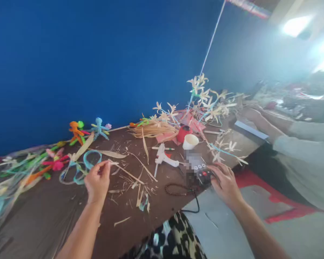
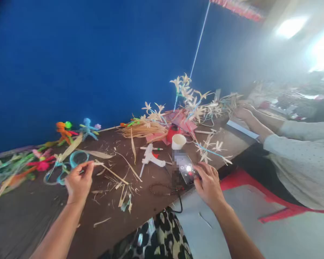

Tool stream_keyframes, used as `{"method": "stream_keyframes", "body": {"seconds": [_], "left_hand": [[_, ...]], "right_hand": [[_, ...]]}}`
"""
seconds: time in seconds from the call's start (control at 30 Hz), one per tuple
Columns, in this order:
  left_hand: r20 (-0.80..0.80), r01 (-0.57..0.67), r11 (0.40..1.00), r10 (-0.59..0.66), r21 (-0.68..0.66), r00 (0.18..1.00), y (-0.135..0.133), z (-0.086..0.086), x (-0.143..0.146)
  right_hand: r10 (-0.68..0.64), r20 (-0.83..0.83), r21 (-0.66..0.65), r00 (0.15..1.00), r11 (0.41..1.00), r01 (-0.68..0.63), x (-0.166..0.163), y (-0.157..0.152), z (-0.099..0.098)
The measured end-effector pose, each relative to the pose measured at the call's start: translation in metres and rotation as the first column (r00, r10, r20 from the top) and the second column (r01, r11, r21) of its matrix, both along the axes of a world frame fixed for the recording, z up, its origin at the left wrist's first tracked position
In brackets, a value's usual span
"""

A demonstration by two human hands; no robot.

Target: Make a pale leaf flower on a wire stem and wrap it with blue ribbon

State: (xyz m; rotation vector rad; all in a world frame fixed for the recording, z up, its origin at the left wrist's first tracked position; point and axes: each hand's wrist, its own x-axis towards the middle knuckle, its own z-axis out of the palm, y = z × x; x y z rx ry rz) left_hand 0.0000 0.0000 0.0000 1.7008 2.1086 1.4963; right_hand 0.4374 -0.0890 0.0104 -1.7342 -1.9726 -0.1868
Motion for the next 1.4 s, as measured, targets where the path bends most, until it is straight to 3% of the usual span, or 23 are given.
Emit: {"method": "stream_keyframes", "body": {"seconds": [0.17,0.4,0.6,0.7,0.8,0.93,1.03,1.13,1.27,1.4], "left_hand": [[0.075,0.044,0.999,-0.044,0.004,0.996,-0.001,-0.003,-0.001],[0.122,0.064,0.998,-0.062,-0.017,0.991,-0.001,-0.002,-0.001],[0.245,0.089,0.996,-0.089,0.013,0.965,-0.004,0.002,0.003],[0.415,0.132,0.99,-0.141,0.05,0.899,-0.006,0.008,0.007],[0.601,0.164,0.983,-0.177,0.077,0.78,-0.007,0.012,0.01],[0.743,0.282,0.952,-0.274,0.12,0.611,-0.008,0.015,0.01],[0.769,0.328,0.934,-0.314,0.144,0.557,-0.011,0.016,0.01],[0.772,0.329,0.933,-0.315,0.146,0.552,-0.013,0.017,0.01],[0.799,0.339,0.932,-0.298,0.126,0.523,-0.013,0.016,0.008],[0.836,0.416,0.905,-0.296,0.09,0.461,-0.015,0.019,0.008]], "right_hand": [[0.035,-0.05,0.037,0.998,0.999,-0.033,-0.015,0.006,0.003],[-0.036,-0.022,0.012,0.999,0.999,0.036,-0.01,0.007,0.003],[0.049,-0.255,0.075,0.966,0.997,-0.031,-0.035,0.002,0.012],[0.197,-0.478,0.082,0.856,0.98,-0.18,-0.085,0.004,0.016],[0.293,-0.701,-0.009,0.65,0.908,-0.418,-0.156,0.011,0.019],[0.185,-0.922,-0.084,0.339,0.76,-0.644,-0.245,0.039,0.023],[0.016,-0.986,-0.109,0.168,0.697,-0.709,-0.29,0.069,0.026],[-0.02,-0.992,-0.099,0.123,0.719,-0.688,-0.311,0.092,0.029],[0.063,-0.982,-0.074,0.178,0.738,-0.671,-0.316,0.104,0.029],[-0.027,-0.995,-0.089,0.097,0.687,-0.721,-0.31,0.106,0.03]]}}
